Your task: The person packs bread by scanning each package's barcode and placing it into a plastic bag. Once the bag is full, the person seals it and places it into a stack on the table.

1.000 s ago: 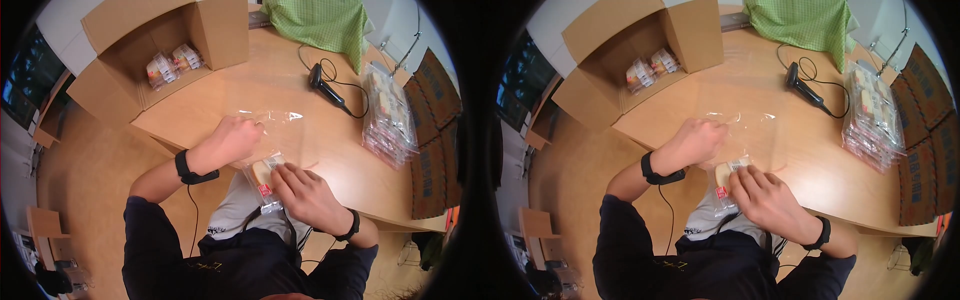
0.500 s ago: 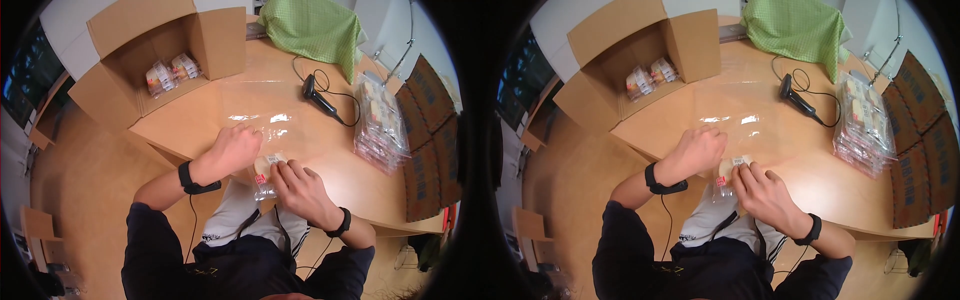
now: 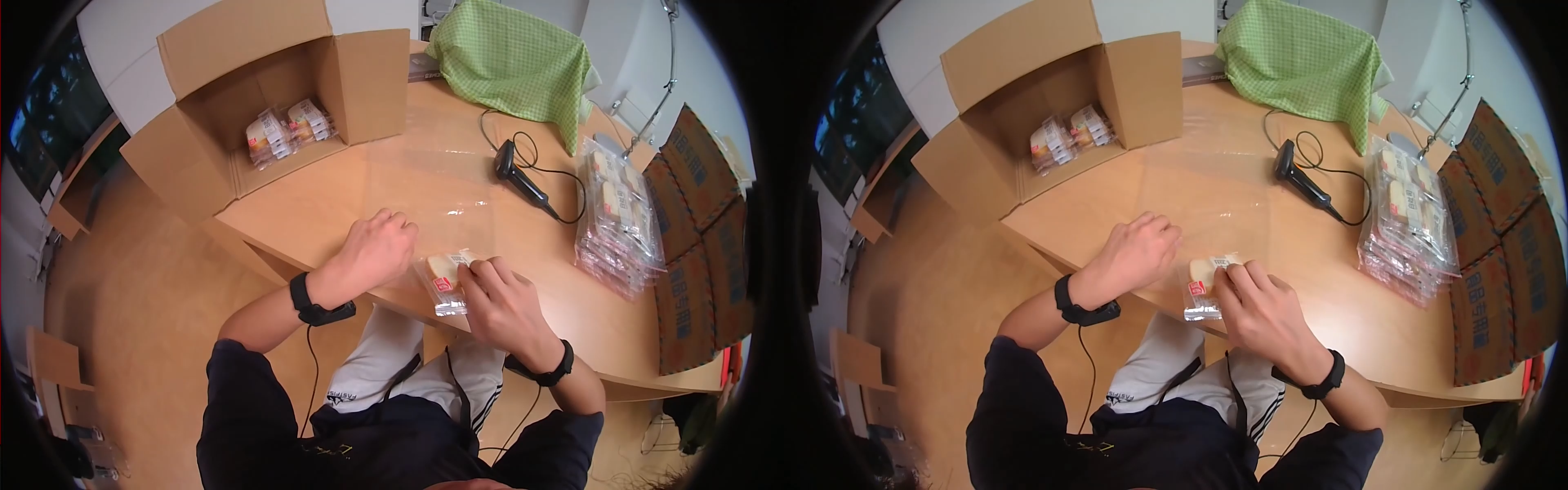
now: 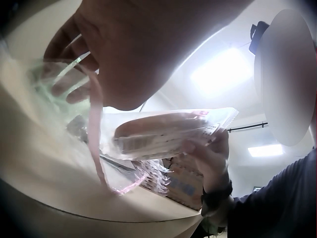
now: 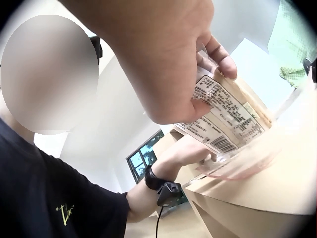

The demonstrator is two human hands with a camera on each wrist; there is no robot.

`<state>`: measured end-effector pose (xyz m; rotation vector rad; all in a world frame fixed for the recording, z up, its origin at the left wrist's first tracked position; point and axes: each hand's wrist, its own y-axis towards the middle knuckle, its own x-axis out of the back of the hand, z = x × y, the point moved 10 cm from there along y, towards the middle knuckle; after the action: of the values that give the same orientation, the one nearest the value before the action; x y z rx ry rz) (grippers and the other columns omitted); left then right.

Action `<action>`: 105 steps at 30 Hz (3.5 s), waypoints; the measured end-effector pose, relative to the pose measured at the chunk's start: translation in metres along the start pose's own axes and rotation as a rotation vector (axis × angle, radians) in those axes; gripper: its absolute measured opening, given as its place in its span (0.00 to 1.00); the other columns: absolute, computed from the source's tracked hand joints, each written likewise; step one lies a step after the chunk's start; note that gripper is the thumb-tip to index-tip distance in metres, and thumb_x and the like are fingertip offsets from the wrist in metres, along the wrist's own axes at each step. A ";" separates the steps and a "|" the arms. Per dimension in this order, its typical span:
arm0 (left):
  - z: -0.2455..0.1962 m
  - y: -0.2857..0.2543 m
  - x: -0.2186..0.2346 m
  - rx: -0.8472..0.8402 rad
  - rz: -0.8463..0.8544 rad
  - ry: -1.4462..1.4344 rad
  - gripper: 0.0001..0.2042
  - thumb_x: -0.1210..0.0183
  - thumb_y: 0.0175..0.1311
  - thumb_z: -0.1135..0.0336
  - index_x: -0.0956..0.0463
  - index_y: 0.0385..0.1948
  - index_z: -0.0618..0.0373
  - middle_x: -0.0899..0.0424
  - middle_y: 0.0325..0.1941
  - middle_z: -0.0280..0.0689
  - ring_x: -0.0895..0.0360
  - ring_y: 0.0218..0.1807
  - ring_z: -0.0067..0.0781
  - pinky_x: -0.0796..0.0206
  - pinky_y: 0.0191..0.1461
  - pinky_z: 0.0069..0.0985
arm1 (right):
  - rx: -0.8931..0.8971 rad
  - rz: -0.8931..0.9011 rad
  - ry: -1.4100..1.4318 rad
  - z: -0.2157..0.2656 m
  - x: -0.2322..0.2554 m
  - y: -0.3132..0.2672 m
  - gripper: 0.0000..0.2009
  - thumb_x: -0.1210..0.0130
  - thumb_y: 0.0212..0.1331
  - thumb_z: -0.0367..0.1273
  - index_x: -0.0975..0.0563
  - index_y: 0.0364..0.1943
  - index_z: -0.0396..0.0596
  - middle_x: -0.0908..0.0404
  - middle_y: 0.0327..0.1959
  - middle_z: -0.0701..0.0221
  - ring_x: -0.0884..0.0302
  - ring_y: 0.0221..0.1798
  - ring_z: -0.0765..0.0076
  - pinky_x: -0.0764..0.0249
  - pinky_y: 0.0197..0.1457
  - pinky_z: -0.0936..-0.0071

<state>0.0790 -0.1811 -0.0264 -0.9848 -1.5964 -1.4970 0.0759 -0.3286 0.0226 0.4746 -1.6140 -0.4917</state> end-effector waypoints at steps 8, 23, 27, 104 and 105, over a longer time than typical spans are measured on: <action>-0.011 0.006 -0.001 -0.034 -0.028 -0.052 0.06 0.44 0.61 0.68 0.21 0.34 0.60 0.20 0.34 0.39 0.23 0.40 0.40 0.25 0.35 0.35 | 0.004 0.271 -0.140 -0.006 -0.058 0.009 0.14 0.47 0.49 0.29 0.26 0.41 0.38 0.30 0.37 0.65 0.29 0.43 0.65 0.25 0.39 0.76; -0.019 0.002 -0.015 -0.132 -0.046 -0.148 0.18 0.41 0.58 0.70 0.24 0.51 0.65 0.22 0.52 0.49 0.26 0.57 0.48 0.30 0.59 0.38 | 0.026 0.342 -0.179 -0.035 -0.126 -0.002 0.23 0.51 0.59 0.31 0.30 0.58 0.32 0.35 0.64 0.44 0.31 0.61 0.37 0.28 0.60 0.56; -0.022 0.006 -0.012 -0.147 -0.136 -0.134 0.19 0.42 0.60 0.70 0.26 0.54 0.66 0.23 0.56 0.52 0.28 0.61 0.51 0.33 0.64 0.38 | -0.036 0.400 -0.332 -0.049 -0.147 0.010 0.18 0.50 0.59 0.33 0.24 0.51 0.37 0.33 0.62 0.50 0.24 0.50 0.49 0.23 0.47 0.60; 0.298 0.019 0.052 0.418 -0.182 0.409 0.25 0.39 0.54 0.57 0.28 0.53 0.60 0.25 0.56 0.50 0.31 0.61 0.53 0.38 0.63 0.46 | 0.044 0.480 0.373 -0.007 -0.071 -0.009 0.17 0.42 0.53 0.35 0.23 0.45 0.40 0.19 0.47 0.60 0.21 0.48 0.52 0.21 0.49 0.63; 0.305 0.011 0.059 0.481 -0.168 0.459 0.30 0.38 0.55 0.54 0.31 0.59 0.59 0.27 0.60 0.51 0.34 0.66 0.53 0.42 0.67 0.50 | 0.076 0.479 0.374 -0.008 -0.071 -0.009 0.16 0.42 0.54 0.34 0.23 0.45 0.40 0.19 0.46 0.61 0.21 0.47 0.52 0.22 0.49 0.63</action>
<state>0.0614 0.1266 0.0121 -0.2224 -1.6066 -1.2388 0.0902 -0.2963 -0.0397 0.2054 -1.3256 0.0224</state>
